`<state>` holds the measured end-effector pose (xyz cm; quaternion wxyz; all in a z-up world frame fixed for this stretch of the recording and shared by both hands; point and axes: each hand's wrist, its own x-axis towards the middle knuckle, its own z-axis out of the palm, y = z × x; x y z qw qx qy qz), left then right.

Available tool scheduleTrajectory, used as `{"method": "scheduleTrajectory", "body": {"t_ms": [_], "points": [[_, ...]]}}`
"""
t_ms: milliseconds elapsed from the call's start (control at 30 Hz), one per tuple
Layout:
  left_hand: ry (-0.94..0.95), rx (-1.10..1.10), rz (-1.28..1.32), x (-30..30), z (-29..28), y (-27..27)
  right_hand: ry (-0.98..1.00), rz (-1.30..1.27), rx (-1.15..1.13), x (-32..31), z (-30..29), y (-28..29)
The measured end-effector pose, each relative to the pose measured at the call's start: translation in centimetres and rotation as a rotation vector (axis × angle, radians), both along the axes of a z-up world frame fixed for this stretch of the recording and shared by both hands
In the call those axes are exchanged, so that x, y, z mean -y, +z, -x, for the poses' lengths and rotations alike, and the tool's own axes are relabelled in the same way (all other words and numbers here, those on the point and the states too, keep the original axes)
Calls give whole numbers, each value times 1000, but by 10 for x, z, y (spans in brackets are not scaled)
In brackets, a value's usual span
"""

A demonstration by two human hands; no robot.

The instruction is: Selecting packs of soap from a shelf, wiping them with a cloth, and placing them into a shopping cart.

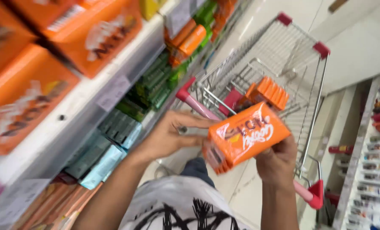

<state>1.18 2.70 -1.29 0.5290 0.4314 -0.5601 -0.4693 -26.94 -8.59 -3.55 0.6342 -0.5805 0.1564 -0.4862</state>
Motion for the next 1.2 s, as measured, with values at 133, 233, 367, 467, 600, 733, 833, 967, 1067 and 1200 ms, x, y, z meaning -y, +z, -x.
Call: {"method": "scheduleTrajectory", "body": {"t_ms": [133,233,367,467,600,733,833,967,1067,1200], "points": [[-61,-155,178,-23,7,20,67,-21,41,-28,-28,9],[-202,-400,-31,-32,13,16,48,-38,30,-58,-60,41],[-42,-291,-77,-43,13,2,-130,260,-89,-65,-52,38],[173,-257,-33,-53,23,14,-162,314,-139,-66,-26,22],[480,-154,103,-53,34,39,-85,326,-292,-85,-41,72],[463,-253,89,-46,39,24,-65,394,-372,-71,-46,84],[586,-28,206,-44,47,44,-128,507,-412,-50,-49,100],[808,228,424,-32,53,71,-206,720,-445,-9,-46,107],[923,425,498,-22,53,88,-243,879,-375,22,-58,121],[1013,570,724,-1,57,124,-280,1012,-256,56,-74,142]]}}
